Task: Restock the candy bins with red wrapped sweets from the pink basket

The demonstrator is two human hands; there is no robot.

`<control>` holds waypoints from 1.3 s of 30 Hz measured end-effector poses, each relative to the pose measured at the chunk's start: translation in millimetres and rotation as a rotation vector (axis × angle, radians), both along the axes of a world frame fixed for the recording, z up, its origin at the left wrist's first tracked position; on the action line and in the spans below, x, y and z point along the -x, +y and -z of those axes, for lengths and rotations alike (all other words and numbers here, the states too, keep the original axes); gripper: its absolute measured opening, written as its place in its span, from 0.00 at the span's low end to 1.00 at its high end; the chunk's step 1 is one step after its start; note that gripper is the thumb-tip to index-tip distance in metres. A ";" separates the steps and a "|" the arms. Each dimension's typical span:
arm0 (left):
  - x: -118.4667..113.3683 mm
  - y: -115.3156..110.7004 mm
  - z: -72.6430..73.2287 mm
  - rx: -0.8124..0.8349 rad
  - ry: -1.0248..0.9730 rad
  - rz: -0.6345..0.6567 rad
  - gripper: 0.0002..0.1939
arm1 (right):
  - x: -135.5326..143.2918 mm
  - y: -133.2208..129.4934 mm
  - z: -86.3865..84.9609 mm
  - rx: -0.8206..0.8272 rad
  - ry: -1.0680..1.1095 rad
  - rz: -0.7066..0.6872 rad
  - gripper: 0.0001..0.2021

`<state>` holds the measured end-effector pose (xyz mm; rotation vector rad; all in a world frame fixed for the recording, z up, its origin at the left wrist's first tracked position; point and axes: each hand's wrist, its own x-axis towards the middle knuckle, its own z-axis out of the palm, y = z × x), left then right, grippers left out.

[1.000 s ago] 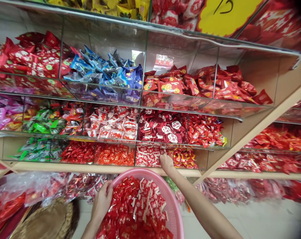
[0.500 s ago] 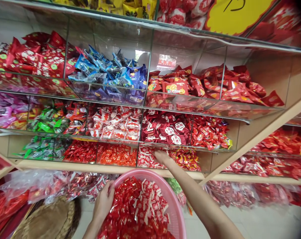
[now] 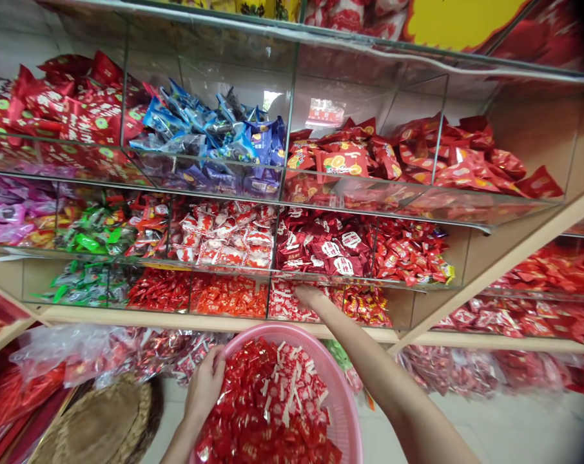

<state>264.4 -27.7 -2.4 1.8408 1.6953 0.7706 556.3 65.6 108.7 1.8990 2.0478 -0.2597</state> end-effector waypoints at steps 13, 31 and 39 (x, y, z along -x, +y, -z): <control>0.2 1.4 1.3 -0.002 -0.009 0.016 0.17 | -4.9 -2.6 -1.4 0.017 -0.022 -0.106 0.13; 0.9 1.9 2.9 -0.025 -0.009 0.023 0.16 | 1.3 5.2 1.0 0.107 0.054 0.027 0.15; 1.5 1.9 4.4 -0.006 -0.019 0.030 0.17 | -14.5 12.0 -2.9 0.190 0.102 0.031 0.22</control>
